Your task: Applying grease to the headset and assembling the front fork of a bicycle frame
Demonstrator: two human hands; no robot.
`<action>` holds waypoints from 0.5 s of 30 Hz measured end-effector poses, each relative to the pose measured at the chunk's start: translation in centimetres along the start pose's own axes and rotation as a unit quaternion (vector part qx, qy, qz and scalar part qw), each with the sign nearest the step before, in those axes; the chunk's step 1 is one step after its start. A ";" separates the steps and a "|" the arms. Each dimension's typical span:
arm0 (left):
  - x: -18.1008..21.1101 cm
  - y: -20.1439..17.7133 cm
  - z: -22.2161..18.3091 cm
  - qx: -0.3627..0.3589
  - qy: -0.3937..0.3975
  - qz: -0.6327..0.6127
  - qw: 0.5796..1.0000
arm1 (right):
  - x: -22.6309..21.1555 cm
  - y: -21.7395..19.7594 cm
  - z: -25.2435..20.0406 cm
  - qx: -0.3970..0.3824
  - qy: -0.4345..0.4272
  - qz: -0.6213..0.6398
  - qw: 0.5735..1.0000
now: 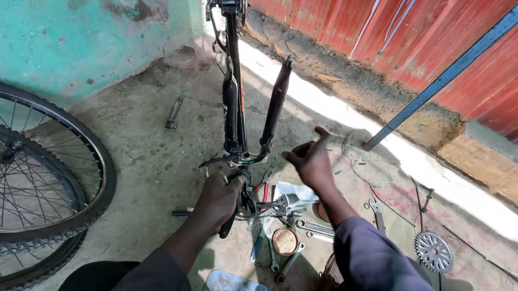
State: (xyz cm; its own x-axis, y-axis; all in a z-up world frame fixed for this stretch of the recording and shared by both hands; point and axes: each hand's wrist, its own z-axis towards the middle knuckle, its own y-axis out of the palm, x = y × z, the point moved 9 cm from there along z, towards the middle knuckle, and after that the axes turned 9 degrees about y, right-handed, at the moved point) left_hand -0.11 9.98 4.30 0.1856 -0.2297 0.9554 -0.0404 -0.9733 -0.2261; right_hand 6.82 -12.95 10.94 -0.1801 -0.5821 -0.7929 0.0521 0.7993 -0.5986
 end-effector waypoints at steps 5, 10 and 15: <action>-0.7 0.5 1.3 0.015 0.017 0.035 0.999 | 2.0 4.9 2.9 0.004 0.044 0.016 0.999; 1.1 -0.1 0.7 0.006 0.031 0.040 0.999 | -0.6 7.1 2.5 0.045 0.009 0.019 0.999; 3.1 0.6 -0.9 -0.002 0.017 0.056 0.998 | 0.8 7.8 4.0 0.156 -0.116 0.055 0.979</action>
State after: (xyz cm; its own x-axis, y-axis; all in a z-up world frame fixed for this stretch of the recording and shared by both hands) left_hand -0.44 8.72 7.34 0.1454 -0.3374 0.9301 -0.0627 -0.9413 -0.3317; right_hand 11.02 -7.77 5.22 0.0702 -0.5415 -0.8378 0.3619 0.7965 -0.4844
